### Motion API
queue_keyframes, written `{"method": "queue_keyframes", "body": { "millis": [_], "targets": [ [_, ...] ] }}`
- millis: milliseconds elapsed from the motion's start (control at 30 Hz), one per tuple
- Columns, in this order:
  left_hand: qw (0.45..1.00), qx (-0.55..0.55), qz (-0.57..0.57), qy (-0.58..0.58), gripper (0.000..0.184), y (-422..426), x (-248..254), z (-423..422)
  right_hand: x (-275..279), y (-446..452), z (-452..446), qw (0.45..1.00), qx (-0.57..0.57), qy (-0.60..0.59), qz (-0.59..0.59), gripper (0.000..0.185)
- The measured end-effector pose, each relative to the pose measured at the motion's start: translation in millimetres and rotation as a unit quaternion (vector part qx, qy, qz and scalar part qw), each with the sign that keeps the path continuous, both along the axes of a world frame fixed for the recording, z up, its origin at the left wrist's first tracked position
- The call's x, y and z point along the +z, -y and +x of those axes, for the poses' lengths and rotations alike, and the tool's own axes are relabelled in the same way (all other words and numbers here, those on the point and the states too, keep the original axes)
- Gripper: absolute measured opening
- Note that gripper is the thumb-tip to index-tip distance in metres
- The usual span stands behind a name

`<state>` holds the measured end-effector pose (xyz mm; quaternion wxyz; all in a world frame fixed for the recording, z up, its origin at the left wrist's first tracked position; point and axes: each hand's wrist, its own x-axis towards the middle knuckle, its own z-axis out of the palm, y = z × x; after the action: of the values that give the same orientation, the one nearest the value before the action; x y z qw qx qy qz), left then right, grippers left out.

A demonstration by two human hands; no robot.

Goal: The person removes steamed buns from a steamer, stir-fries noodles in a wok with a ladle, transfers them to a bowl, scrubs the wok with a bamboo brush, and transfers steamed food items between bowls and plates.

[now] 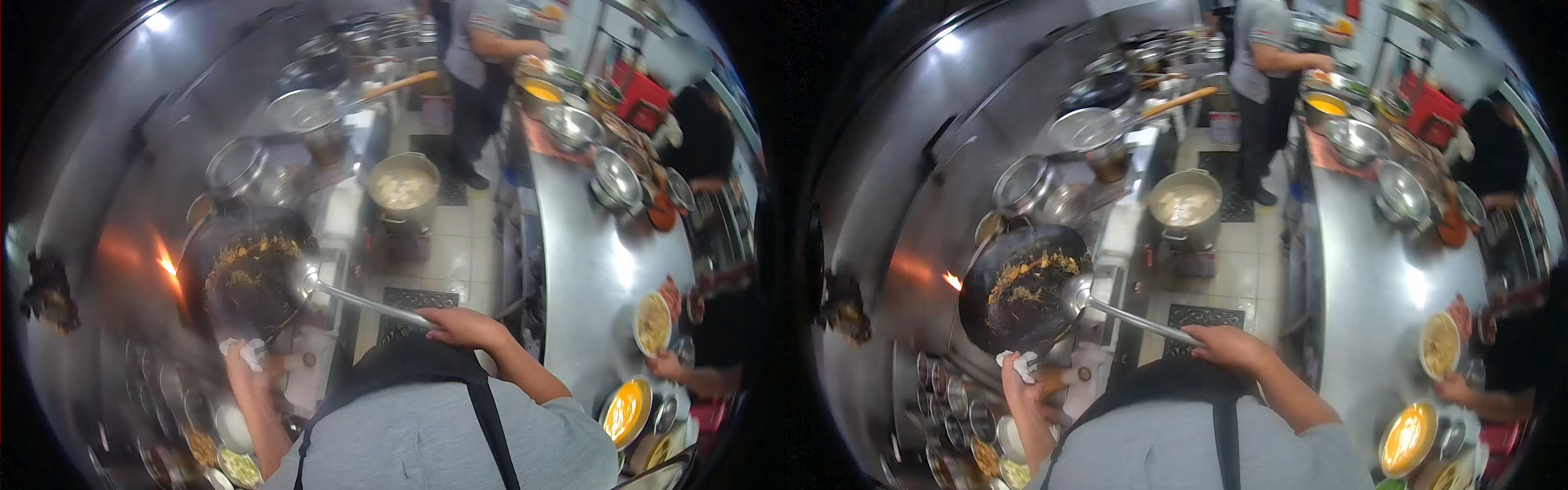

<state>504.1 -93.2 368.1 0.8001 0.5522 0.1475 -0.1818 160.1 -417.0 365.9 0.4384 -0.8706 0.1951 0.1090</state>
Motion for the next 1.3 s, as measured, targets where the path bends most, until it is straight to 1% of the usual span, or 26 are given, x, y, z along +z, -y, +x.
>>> {"method": "queue_keyframes", "body": {
  "millis": [100, 133, 233, 300, 367, 433, 500, 533, 633, 667, 700, 767, 800, 833, 867, 900, 933, 1000, 1033, 1067, 1133, 1167, 1200, 1233, 1267, 1300],
  "targets": [
    [0.996, 0.078, -0.023, -0.026, 0.011, -37.0, -23.8, 4.5, -21.5, -7.7, 43.2, 1.0, 0.031, -0.003, 0.001, 0.048],
    [0.99, 0.119, -0.034, -0.072, 0.008, -38.1, -20.2, -1.2, -24.4, -6.9, 56.3, 0.999, 0.039, 0.007, 0.008, 0.046],
    [0.985, 0.13, -0.087, -0.078, 0.008, -42.2, -28.6, -4.8, -24.7, 0.8, 98.0, 0.997, 0.066, -0.015, 0.021, 0.044],
    [0.983, 0.144, -0.069, -0.088, 0.009, -22.9, -27.4, -1.2, -32.4, 6.6, 127.2, 0.999, 0.046, -0.025, -0.011, 0.044],
    [0.978, 0.13, -0.103, -0.123, 0.01, -11.4, -46.6, 9.5, -35.2, 14.8, 154.2, 0.998, 0.018, -0.049, -0.044, 0.047],
    [0.97, 0.14, -0.161, -0.119, 0.011, 6.6, -59.0, 26.1, -56.6, 23.9, 179.5, 0.999, 0.033, -0.007, 0.024, 0.051],
    [0.967, 0.155, -0.162, -0.124, 0.012, 30.8, -53.5, 33.8, -76.7, 32.3, 206.8, 0.997, 0.048, 0.023, 0.062, 0.053],
    [0.965, 0.164, -0.164, -0.124, 0.014, 40.0, -56.2, 41.3, -87.8, 37.8, 222.8, 0.991, 0.049, 0.011, 0.121, 0.056],
    [0.958, 0.206, -0.172, -0.103, 0.015, 73.5, -75.0, 67.4, -136.1, 58.6, 273.9, 0.987, 0.08, 0.049, 0.129, 0.058],
    [0.956, 0.21, -0.171, -0.11, 0.016, 85.1, -74.7, 75.5, -153.2, 71.5, 294.1, 0.982, 0.094, 0.007, 0.161, 0.059],
    [0.958, 0.213, -0.172, -0.091, 0.016, 96.6, -81.2, 85.9, -145.9, 82.3, 314.0, 0.985, 0.099, 0.014, 0.139, 0.058],
    [0.959, 0.219, -0.169, -0.055, 0.017, 116.4, -101.0, 104.1, -96.2, 92.4, 351.0, 0.989, 0.107, 0.029, 0.099, 0.057],
    [0.955, 0.246, -0.154, -0.057, 0.016, 127.0, -99.9, 109.9, -69.6, 97.8, 374.5, 0.989, 0.106, -0.005, 0.103, 0.057],
    [0.952, 0.248, -0.167, -0.058, 0.016, 131.9, -100.0, 118.0, -68.1, 100.0, 402.9, 0.977, 0.119, 0.146, 0.097, 0.054],
    [0.949, 0.252, -0.182, -0.062, 0.016, 137.8, -101.8, 123.4, -60.2, 115.1, 435.8, 0.985, 0.125, 0.033, 0.112, 0.055],
    [0.944, 0.257, -0.197, -0.066, 0.016, 143.8, -105.0, 128.1, -65.5, 123.1, 471.6, 0.98, 0.124, 0.055, 0.145, 0.052],
    [0.953, 0.231, -0.177, -0.08, 0.025, 148.9, -114.7, 133.3, -40.7, 128.2, 508.1, 0.976, 0.162, 0.095, 0.111, 0.052],
    [0.964, 0.202, -0.136, -0.106, 0.047, 150.1, -151.8, 142.4, -0.2, 131.5, 579.9, 0.973, 0.196, 0.075, 0.093, 0.052],
    [0.965, 0.202, -0.115, -0.117, 0.06, 139.5, -169.1, 143.1, 1.8, 130.5, 626.5, 0.974, 0.207, 0.086, 0.03, 0.051],
    [0.97, 0.201, -0.068, -0.122, 0.081, 136.3, -187.8, 143.4, 4.6, 129.9, 672.0, 0.971, 0.216, 0.097, -0.034, 0.051],
    [0.978, 0.189, 0.017, -0.09, 0.115, 139.0, -174.4, 132.5, -15.8, 140.7, 773.1, 0.944, 0.309, 0.073, -0.092, 0.048],
    [0.982, 0.172, 0.061, -0.055, 0.126, 142.7, -130.5, 117.1, -45.0, 144.7, 828.8, 0.923, 0.344, 0.042, -0.167, 0.041],
    [0.97, 0.176, 0.113, -0.124, 0.126, 147.3, -82.9, 98.8, -47.9, 146.4, 847.3, 0.934, 0.332, 0.024, -0.128, 0.035],
    [0.972, 0.197, 0.121, -0.031, 0.107, 131.6, -114.5, 81.2, -49.2, 147.2, 865.3, 0.944, 0.318, 0.005, -0.09, 0.029],
    [0.969, 0.184, 0.167, -0.012, 0.091, 113.7, -119.5, 56.4, -49.7, 147.3, 883.3, 0.952, 0.301, -0.014, -0.053, 0.024],
    [0.965, 0.161, 0.21, 0.004, 0.075, 94.6, -118.4, 29.2, -44.5, 154.9, 876.0, 0.95, 0.309, 0.026, -0.025, 0.025]
  ]
}}
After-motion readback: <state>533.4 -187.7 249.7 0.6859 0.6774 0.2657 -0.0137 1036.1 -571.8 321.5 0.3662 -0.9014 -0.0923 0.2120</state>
